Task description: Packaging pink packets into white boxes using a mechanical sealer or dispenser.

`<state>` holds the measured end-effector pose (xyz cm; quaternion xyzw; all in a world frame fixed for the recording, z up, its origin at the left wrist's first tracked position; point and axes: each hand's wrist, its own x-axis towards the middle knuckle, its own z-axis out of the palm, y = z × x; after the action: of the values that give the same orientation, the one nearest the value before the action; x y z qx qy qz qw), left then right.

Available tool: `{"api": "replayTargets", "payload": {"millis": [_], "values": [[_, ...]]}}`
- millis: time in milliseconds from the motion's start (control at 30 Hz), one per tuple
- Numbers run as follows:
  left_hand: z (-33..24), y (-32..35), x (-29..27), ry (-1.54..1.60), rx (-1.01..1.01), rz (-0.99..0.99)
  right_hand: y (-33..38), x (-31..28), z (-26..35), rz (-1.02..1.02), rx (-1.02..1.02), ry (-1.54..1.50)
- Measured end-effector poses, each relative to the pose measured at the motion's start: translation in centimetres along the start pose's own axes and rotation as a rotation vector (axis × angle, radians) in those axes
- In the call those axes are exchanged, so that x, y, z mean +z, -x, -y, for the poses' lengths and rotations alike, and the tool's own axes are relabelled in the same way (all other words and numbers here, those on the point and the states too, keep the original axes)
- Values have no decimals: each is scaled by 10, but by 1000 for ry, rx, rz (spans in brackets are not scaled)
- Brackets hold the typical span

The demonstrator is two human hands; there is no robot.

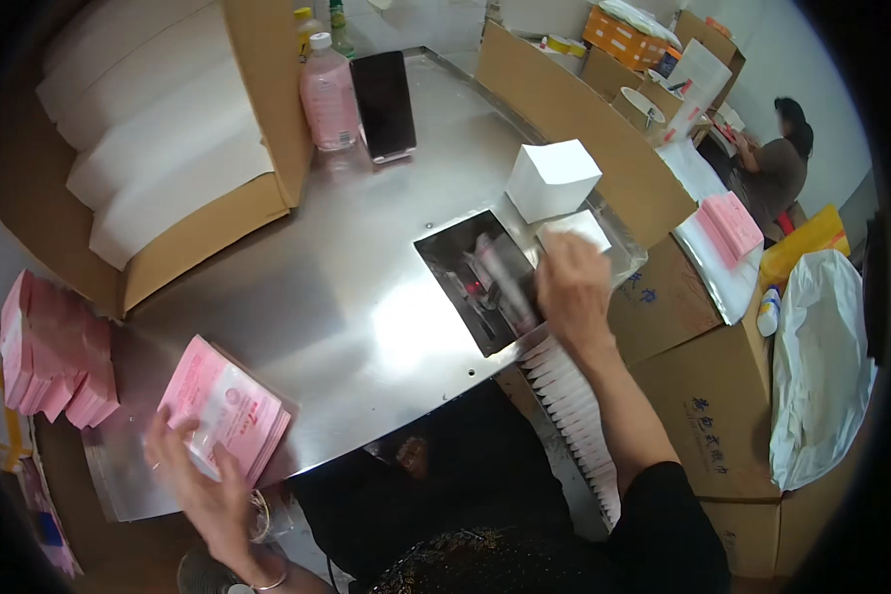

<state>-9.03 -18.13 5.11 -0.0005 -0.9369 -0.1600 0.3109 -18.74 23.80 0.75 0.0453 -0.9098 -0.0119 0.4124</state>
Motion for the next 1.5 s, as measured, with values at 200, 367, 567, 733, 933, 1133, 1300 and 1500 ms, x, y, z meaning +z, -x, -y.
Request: {"api": "replayTargets", "payload": {"millis": [200,367,567,733,933,1133,1300,1500], "values": [[36,0,17,-161,-17,445,26,31,-47,190,195,82],[-40,-4,35,228,142,220,18,30,-49,145,178,22],[-114,7,107,396,522,574,28,6,23,27,-237,-502],[-105,3,112,335,380,472,44,-29,102,263,-459,-562],[-117,-3,114,290,276,319,19,-16,124,307,-318,-715],[-116,-5,110,25,328,323,4,6,-9,52,138,53],[-123,-8,113,3,376,315,24,35,-45,207,205,117],[-123,-9,120,145,408,400,25,31,-58,90,207,-89]]}}
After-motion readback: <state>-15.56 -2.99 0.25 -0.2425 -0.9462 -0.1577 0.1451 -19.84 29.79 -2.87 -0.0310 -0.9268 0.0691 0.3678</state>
